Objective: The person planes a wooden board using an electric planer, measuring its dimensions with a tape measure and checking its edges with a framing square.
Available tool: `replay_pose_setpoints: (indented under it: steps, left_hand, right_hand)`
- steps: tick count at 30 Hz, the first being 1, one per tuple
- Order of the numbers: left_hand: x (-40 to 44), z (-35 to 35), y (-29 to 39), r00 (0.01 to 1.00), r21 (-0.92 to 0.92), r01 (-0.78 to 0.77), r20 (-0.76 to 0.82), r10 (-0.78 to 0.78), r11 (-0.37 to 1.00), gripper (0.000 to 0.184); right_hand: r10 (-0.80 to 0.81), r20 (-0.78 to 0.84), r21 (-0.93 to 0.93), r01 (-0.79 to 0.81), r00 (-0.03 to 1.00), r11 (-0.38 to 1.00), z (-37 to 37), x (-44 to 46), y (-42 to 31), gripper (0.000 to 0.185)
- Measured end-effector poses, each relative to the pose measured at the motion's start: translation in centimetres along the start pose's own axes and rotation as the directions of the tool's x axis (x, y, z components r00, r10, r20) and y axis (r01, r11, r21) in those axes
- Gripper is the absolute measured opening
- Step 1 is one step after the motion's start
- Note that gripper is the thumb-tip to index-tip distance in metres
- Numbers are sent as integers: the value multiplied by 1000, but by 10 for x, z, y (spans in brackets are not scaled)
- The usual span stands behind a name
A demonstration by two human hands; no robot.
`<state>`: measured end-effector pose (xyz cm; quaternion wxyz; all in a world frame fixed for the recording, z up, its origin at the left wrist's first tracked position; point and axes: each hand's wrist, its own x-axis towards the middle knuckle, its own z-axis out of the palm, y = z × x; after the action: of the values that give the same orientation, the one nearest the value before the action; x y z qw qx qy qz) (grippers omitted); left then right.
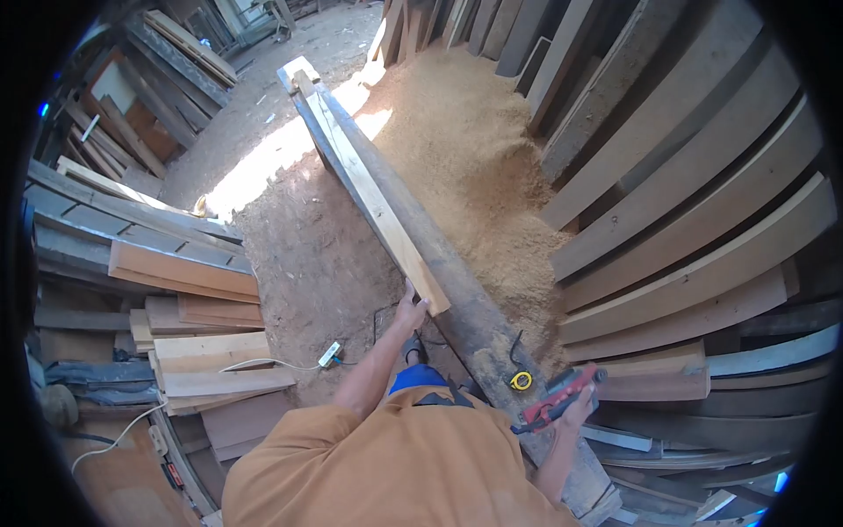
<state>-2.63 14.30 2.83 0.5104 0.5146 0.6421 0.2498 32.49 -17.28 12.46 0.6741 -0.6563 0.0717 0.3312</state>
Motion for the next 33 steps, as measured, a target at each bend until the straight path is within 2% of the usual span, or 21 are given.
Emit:
replay_pose_setpoints:
  steps: [1, 4, 7, 9, 10, 13, 15, 16, 18, 22, 25, 27, 28, 31, 33]
  left_hand:
    - [1, 0, -9, 999, -34, -45, -7, 45, 998, 88]
    - [-4, -10, -12, 999, 25, -17, 36, 16, 1000, 88]
    - [-50, -35, 40, 978, -17, 207, -6, -207, 978, 89]
    - [-41, -24, -33, 966, 40, 222, -144, -214, 974, 87]
    - [-40, -21, -61, 953, 65, 234, -214, -215, 970, 86]
    - [-74, -46, -39, 914, -72, 401, -45, -404, 913, 85]
    - [-80, -49, -66, 873, -119, 486, 9, -488, 866, 81]
    - [-82, -50, -79, 849, -144, 526, 37, -527, 838, 78]
    - [-84, -50, -103, 825, -82, 558, -46, -563, 825, 75]
    - [-73, -60, -139, 771, -32, 628, -115, -627, 778, 71]
    - [-57, -66, -176, 757, -44, 644, -106, -645, 764, 71]
    - [-44, -77, -177, 784, -15, 614, -103, -612, 789, 66]
    - [-39, -83, -178, 797, 1, 598, -102, -595, 802, 64]
    - [-24, -99, -140, 793, -114, 581, -145, -592, 806, 51]
    - [-13, -119, -112, 762, -144, 634, -53, -645, 760, 72]
  right_hand:
    - [6, 112, -57, 1, 994, 998, 27, 0, -10, 30]
    - [36, 359, -335, 93, 933, 938, 99, 6, -24, 37]
    - [140, 596, -429, 167, 791, 888, 168, -3, -33, 39]
    - [173, 701, -487, 287, 691, 825, 210, -16, -34, 33]
    - [207, 724, -514, 315, 658, 798, 230, -24, -33, 34]
    - [325, 753, -591, 370, 572, 717, 272, -56, -23, 39]
    - [408, 736, -646, 378, 541, 664, 295, -71, -16, 45]
    - [401, 773, -613, 416, 492, 671, 305, -74, -9, 46]
    - [392, 834, -546, 480, 389, 686, 320, -78, 6, 50]
    - [395, 827, -559, 512, 399, 652, 374, -82, 30, 49]
    - [391, 825, -562, 532, 407, 633, 446, -87, 32, 46]
    - [315, 868, -494, 597, 384, 632, 493, -77, 51, 44]
    - [336, 867, -496, 588, 367, 639, 520, -79, 50, 45]
    - [303, 885, -464, 610, 353, 642, 597, -70, 71, 51]
    - [284, 901, -433, 672, 326, 600, 651, -80, 60, 57]
